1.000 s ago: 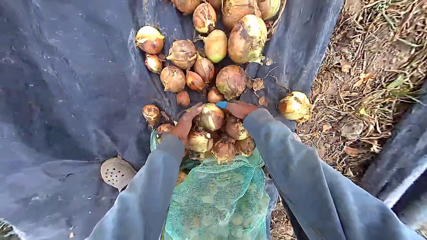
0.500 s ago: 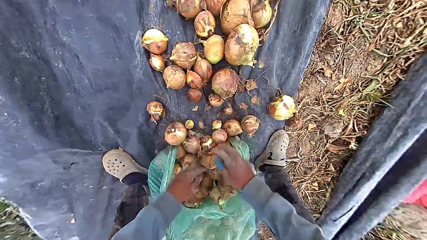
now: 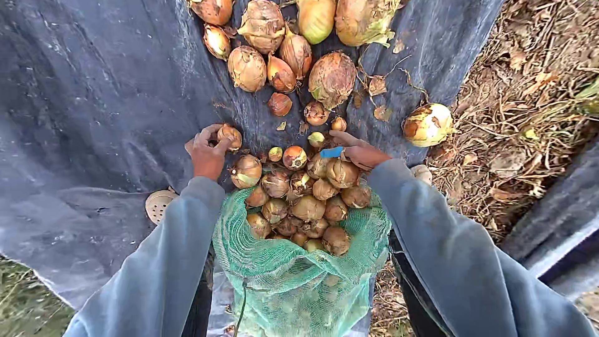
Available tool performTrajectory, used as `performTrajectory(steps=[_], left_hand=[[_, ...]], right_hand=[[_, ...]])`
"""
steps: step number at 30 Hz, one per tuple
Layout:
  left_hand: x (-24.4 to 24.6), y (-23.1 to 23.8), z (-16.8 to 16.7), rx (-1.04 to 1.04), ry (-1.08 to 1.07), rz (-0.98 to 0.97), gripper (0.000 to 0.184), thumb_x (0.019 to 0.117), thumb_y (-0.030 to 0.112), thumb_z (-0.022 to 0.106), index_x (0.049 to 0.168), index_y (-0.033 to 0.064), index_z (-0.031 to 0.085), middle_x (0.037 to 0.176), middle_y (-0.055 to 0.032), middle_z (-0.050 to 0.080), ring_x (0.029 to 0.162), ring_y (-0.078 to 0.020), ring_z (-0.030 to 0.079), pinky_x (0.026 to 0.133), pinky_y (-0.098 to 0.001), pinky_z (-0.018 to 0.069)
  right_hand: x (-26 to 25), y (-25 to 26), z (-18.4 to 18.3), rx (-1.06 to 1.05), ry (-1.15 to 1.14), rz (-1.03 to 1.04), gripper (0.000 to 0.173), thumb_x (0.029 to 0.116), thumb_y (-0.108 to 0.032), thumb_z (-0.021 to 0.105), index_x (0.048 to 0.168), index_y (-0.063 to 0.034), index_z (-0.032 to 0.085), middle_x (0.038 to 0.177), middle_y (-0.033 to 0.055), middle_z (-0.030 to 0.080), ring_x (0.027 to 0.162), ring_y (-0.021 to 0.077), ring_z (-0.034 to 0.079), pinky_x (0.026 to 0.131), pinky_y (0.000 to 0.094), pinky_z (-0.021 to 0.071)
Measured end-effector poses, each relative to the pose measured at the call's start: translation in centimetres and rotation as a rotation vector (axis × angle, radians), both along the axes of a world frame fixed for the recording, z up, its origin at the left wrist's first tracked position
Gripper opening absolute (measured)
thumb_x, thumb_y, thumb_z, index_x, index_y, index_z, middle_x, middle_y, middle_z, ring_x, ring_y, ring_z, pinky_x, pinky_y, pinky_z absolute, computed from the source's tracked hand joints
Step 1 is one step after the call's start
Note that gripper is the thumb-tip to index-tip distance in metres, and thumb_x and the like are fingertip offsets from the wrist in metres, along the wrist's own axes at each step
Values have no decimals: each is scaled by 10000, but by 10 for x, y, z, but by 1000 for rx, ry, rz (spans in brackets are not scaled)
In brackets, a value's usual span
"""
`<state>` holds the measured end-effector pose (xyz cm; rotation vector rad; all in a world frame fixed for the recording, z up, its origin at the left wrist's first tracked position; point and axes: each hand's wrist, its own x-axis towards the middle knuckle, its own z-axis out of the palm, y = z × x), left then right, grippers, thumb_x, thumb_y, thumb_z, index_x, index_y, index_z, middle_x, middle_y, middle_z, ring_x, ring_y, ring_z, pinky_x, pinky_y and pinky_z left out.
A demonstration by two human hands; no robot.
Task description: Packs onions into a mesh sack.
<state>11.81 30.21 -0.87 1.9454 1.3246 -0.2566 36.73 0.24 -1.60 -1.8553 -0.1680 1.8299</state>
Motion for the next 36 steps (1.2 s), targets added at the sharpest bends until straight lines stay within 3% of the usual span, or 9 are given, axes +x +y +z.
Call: performTrajectory(steps=[5, 9, 12, 16, 20, 24, 27, 31, 36], left_hand=[[-16, -19, 7, -231, -49, 170, 560, 956, 433, 660, 1461, 209, 571, 1414, -159, 566, 1302, -319, 536, 1009, -561, 485], [-21, -53, -3, -395, -269, 485, 650, 1004, 348, 624, 1585, 212, 366, 1576, -68, 450, 1408, -203, 486, 1129, -457, 461], [-9, -62, 2, -505, -285, 492, 529, 1011, 309, 579, 1516, 212, 456, 1471, -67, 542, 1314, -201, 554, 1064, -444, 495], [21, -89, 28, -851, -239, 229, 412, 1066, 236, 494, 1469, 168, 547, 1320, -99, 661, 1147, -221, 668, 965, -450, 570], [39, -129, 63, -712, -70, -166, 507, 1006, 251, 627, 1504, 256, 533, 1550, -53, 501, 1392, -272, 507, 1104, -582, 448], [6, -166, 121, -893, 311, -664, 648, 1005, 330, 609, 1603, 367, 363, 1578, -53, 483, 1454, -277, 459, 1185, -550, 382], [-3, -153, 144, -892, 297, -731, 394, 1053, 272, 552, 1435, 203, 620, 1464, -90, 599, 1375, -272, 546, 1171, -513, 406], [45, -120, 90, -357, 92, -374, 387, 1058, 297, 550, 1404, 141, 625, 1391, -137, 617, 1284, -318, 596, 1083, -566, 476], [89, -153, 2, -321, 305, -204, 337, 1009, 303, 643, 1289, 119, 676, 1309, -191, 625, 1264, -409, 567, 1002, -631, 488]], right_hand=[[-7, 47, 5, -54, 6, 204, 532, 1074, -357, 516, 1577, -216, 416, 1532, 171, 516, 1391, 364, 507, 1110, 630, 393], [-9, 62, 4, -77, -1, 361, 556, 1062, -478, 497, 1575, -277, 423, 1497, 185, 549, 1368, 395, 528, 1079, 672, 405], [-5, 76, 6, -69, 17, 421, 475, 1100, -430, 433, 1507, -199, 508, 1473, 175, 567, 1381, 358, 515, 1102, 633, 392], [-17, 83, 18, -20, 30, 628, 384, 1088, -305, 483, 1455, -241, 573, 1400, 162, 624, 1325, 358, 564, 1067, 640, 421], [-55, 44, 49, -165, 49, 488, 671, 960, -168, 625, 1579, -265, 384, 1368, 227, 621, 1221, 424, 622, 963, 679, 485], [-108, -23, 114, -177, 108, 621, 809, 911, -198, 683, 1627, -292, 320, 1681, 242, 201, 1359, 494, 491, 1052, 657, 469], [-69, -35, 122, -48, 70, 563, 447, 978, -105, 600, 1417, -181, 635, 1512, 177, 531, 1342, 375, 549, 1120, 584, 434], [4, 1, 62, -69, -381, 168, 535, 985, -239, 633, 1508, -216, 523, 1428, 216, 564, 1211, 413, 619, 963, 652, 514], [8, 79, 10, -270, -588, 360, 770, 906, -516, 676, 1551, -165, 443, 1507, 319, 433, 1208, 536, 573, 860, 692, 512]])
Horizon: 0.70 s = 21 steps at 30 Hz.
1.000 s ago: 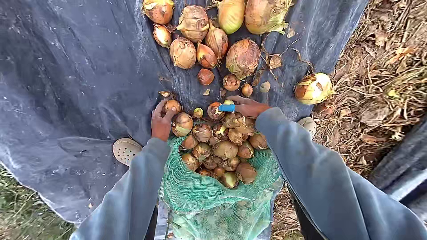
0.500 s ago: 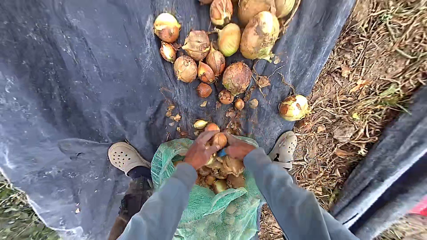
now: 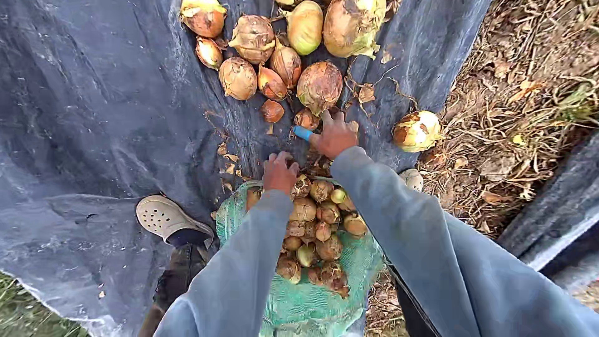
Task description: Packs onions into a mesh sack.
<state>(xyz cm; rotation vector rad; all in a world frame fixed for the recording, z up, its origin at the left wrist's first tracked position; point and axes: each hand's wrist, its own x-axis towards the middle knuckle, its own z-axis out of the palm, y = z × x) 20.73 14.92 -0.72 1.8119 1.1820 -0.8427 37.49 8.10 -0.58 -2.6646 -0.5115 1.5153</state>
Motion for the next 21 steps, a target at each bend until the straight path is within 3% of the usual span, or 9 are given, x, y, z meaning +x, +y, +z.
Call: performTrajectory(steps=[2, 3, 5, 7, 9, 11, 15, 18, 21], left_hand=[[-2, -23, -5, -1, 67, -80, 269, 955, 175, 670, 1218, 120, 680, 1306, -170, 606, 1261, -388, 566, 962, -629, 509], [-7, -27, -5, 1, 19, -16, 287, 920, 79, 667, 1206, 92, 672, 1278, -176, 617, 1200, -368, 605, 946, -605, 526], [-14, -22, -6, -16, -126, 228, 443, 878, -37, 628, 1307, 71, 612, 1273, -170, 623, 1052, -305, 658, 884, -510, 560], [-15, -12, -6, -134, -239, 402, 605, 870, -83, 575, 1437, 122, 527, 1335, -138, 608, 1010, -269, 675, 810, -469, 581], [-6, -1, -7, -318, -300, 431, 735, 832, -104, 544, 1514, 156, 463, 1377, -138, 605, 1116, -309, 666, 819, -520, 594], [10, 5, -12, -491, -307, 328, 775, 845, -129, 550, 1555, 155, 421, 1432, -151, 588, 1211, -318, 639, 924, -513, 565], [32, -14, -8, -593, -229, 67, 821, 866, -111, 614, 1591, 204, 395, 1573, -139, 461, 1407, -292, 494, 1129, -523, 438], [-3, -29, 42, -568, -171, -176, 777, 870, -23, 689, 1577, 158, 420, 1505, -213, 485, 1379, -363, 496, 1128, -566, 433], [-43, -23, 90, -776, -9, -441, 471, 955, 44, 583, 1425, 76, 595, 1429, -160, 594, 1324, -304, 564, 1118, -526, 440]], right_hand=[[-13, -1, -13, -33, -36, 79, 805, 858, -517, 724, 1557, -229, 445, 1492, 305, 465, 1146, 516, 614, 810, 675, 525], [-17, -8, -17, -23, -35, 123, 806, 832, -498, 736, 1549, -266, 450, 1464, 299, 494, 1089, 509, 639, 773, 673, 527], [-14, -28, -19, 12, 31, 200, 771, 813, -492, 739, 1519, -331, 474, 1349, 268, 597, 1018, 486, 672, 738, 682, 518], [-4, -55, -17, 3, 220, 188, 673, 881, -449, 703, 1510, -355, 482, 1289, 217, 664, 1111, 461, 663, 829, 714, 499], [4, -87, -28, 35, 426, 59, 590, 948, -323, 674, 1509, -269, 501, 1281, 219, 672, 1159, 434, 650, 923, 710, 486], [5, -102, -35, 109, 560, -101, 584, 975, -211, 673, 1518, -163, 466, 1270, 248, 653, 1097, 398, 665, 926, 634, 513], [-28, -88, -10, 147, 486, -12, 633, 906, -229, 683, 1506, -179, 488, 1354, 200, 633, 1216, 404, 627, 977, 671, 486], [-79, -104, 53, 156, 488, 130, 677, 910, -233, 704, 1531, -127, 455, 1465, 180, 562, 1312, 419, 556, 1036, 649, 472], [-101, -142, 96, 197, 624, 270, 509, 950, -204, 641, 1455, -190, 584, 1463, 115, 576, 1365, 331, 536, 1087, 588, 464]])
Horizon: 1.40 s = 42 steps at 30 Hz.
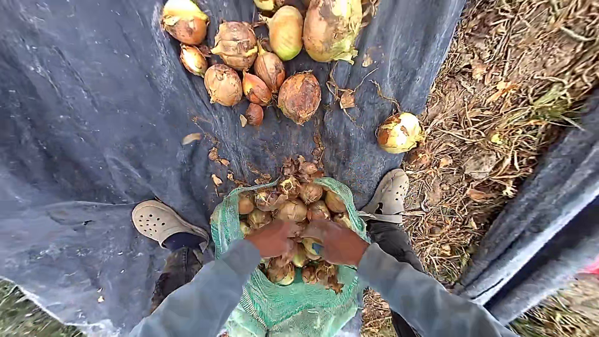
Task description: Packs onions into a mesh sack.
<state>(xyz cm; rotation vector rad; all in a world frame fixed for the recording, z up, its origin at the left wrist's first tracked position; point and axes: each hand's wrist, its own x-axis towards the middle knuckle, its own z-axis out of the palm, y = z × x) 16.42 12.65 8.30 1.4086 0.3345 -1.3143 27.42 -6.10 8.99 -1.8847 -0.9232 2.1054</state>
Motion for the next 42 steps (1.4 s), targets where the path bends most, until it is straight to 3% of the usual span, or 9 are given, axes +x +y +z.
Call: performTrajectory(steps=[6, 13, 18, 21, 26, 30, 35, 38, 42], left_hand=[[58, -1, -38, 609, -372, 231, 337, 1050, 162, 521, 1353, 125, 664, 1378, -135, 634, 1303, -309, 593, 1083, -546, 479], [123, -80, -122, 674, -29, -50, 445, 938, 178, 714, 1349, 55, 596, 1416, -261, 520, 1145, -468, 632, 926, -610, 550], [57, -60, -72, 705, -414, 436, 353, 922, 187, 761, 1235, 61, 656, 1275, -200, 606, 1126, -355, 653, 919, -549, 579], [-20, -28, -22, 637, -409, 288, 332, 929, 210, 725, 1224, 64, 687, 1291, -193, 631, 1190, -362, 634, 987, -579, 543], [-97, -1, 30, 245, 48, -284, 351, 1029, 248, 578, 1327, 85, 666, 1405, -183, 597, 1369, -370, 515, 1167, -583, 359], [-64, 11, 12, 549, -128, 81, 356, 1036, 248, 573, 1346, 91, 650, 1339, -160, 638, 1230, -309, 634, 1064, -499, 514], [17, 61, -12, 970, -319, 594, 443, 1023, 238, 623, 1421, 56, 557, 1367, -214, 569, 1218, -346, 609, 1006, -545, 530], [71, 115, -19, 1078, -367, 792, 590, 998, 282, 662, 1483, 9, 465, 1466, -283, 477, 1311, -390, 535, 1077, -531, 472], [131, 172, -57, 1055, -237, 968, 728, 875, 330, 789, 1474, 50, 485, 1443, -268, 495, 1304, -393, 526, 1077, -559, 452]], right_hand=[[138, -12, -35, -86, -956, -393, 767, 781, -169, 827, 1482, -93, 527, 1520, 347, 396, 1316, 626, 426, 907, 759, 465], [212, 15, -99, -486, -1030, -297, 821, 765, -316, 816, 1516, -244, 490, 1573, 295, 351, 1348, 546, 464, 831, 644, 571], [162, -7, -33, -5, -807, -534, 705, 749, -337, 812, 1399, -175, 591, 1353, 219, 571, 1140, 405, 627, 858, 599, 563], [109, -42, 5, 296, -501, -397, 346, 851, -262, 717, 1160, -108, 740, 1322, 128, 653, 1228, 304, 618, 969, 540, 553], [169, -120, -65, -388, -809, -406, 555, 940, -244, 720, 1460, -133, 561, 1481, 378, 426, 1198, 608, 553, 884, 756, 494], [192, -129, -120, -515, -789, -529, 570, 935, -207, 700, 1480, -177, 537, 1337, 419, 532, 1144, 626, 578, 873, 794, 461], [120, -66, -33, 23, -679, -514, 421, 910, -218, 679, 1318, -119, 641, 1112, 225, 680, 956, 437, 681, 768, 673, 548], [75, -2, 14, 59, -265, -178, 429, 917, -343, 712, 1325, -213, 682, 1298, 102, 656, 1168, 313, 649, 930, 568, 552], [110, 104, -7, 171, -586, -319, 785, 799, -276, 834, 1508, -181, 511, 1487, 206, 488, 1247, 446, 571, 841, 608, 573]])
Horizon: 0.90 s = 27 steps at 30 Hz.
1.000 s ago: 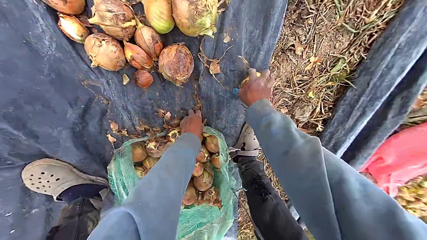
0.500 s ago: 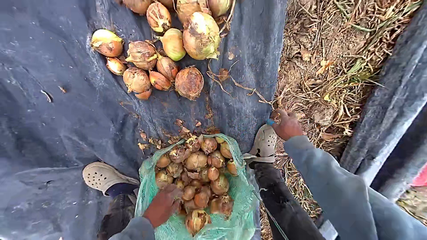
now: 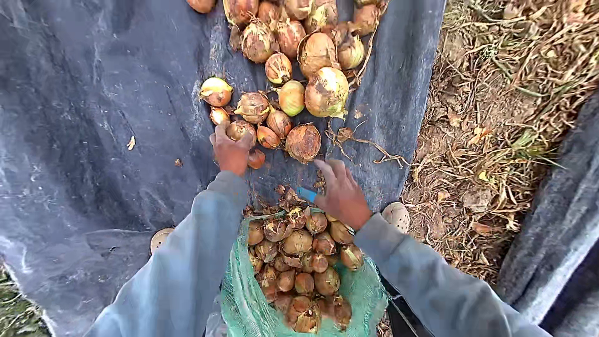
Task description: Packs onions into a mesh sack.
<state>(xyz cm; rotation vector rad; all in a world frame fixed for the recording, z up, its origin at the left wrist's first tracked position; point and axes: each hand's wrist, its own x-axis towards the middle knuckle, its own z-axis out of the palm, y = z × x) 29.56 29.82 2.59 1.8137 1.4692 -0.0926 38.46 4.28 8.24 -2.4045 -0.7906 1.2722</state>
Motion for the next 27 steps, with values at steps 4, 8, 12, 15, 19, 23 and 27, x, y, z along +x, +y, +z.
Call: performTrajectory(steps=[4, 8, 12, 15, 19, 23, 27], left_hand=[[12, 20, -23, -60, 118, -129, 775, 798, 355, 844, 1434, 57, 516, 1448, -278, 486, 1316, -440, 506, 1063, -619, 437], [-19, 33, -15, -593, -156, 17, 499, 967, 280, 635, 1435, 149, 519, 1307, -167, 619, 1110, -313, 667, 874, -520, 592], [-32, 23, -14, -996, -353, 213, 543, 1031, 327, 436, 1569, 265, 405, 1401, -143, 594, 1194, -356, 644, 920, -573, 579], [-34, 0, -16, -1056, -466, 273, 610, 1013, 325, 412, 1616, 325, 324, 1457, -147, 548, 1210, -374, 625, 893, -598, 572], [-36, -37, 13, -1085, -504, 245, 693, 984, 358, 426, 1647, 342, 223, 1507, -136, 502, 1216, -339, 613, 876, -559, 579], [-90, -84, 91, -1164, -197, 48, 761, 918, 333, 585, 1627, 334, 310, 1497, -103, 542, 1205, -281, 631, 937, -508, 566], [-136, -137, 171, -941, 310, -583, 499, 992, 229, 626, 1457, 59, 563, 1537, -188, 491, 1438, -311, 459, 1192, -474, 384]], right_hand=[[34, 102, -50, -91, -183, -8, 944, 783, -276, 827, 1603, -217, 364, 1531, 293, 386, 1284, 541, 503, 811, 620, 566], [35, 135, -71, -175, -253, 68, 1033, 702, -255, 871, 1587, -378, 355, 1539, 299, 378, 1291, 585, 468, 761, 715, 517], [54, 144, -77, -241, -196, 218, 1093, 734, -405, 835, 1625, -453, 202, 1528, 352, 374, 1170, 577, 563, 777, 708, 516], [71, 141, -77, -211, -64, 273, 1045, 792, -397, 805, 1632, -416, 184, 1463, 333, 473, 1082, 533, 636, 818, 707, 507], [65, 105, -62, -37, 258, 122, 975, 793, -280, 767, 1609, -327, 235, 1239, 223, 675, 1052, 449, 682, 818, 697, 526], [-5, 13, 15, -52, 425, -70, 1028, 726, -210, 824, 1604, -305, 299, 1332, 204, 633, 1059, 427, 681, 822, 694, 550], [-84, -68, 105, -301, 439, 214, 735, 853, -249, 760, 1530, -136, 499, 1558, 238, 449, 1470, 447, 377, 1193, 652, 292]])
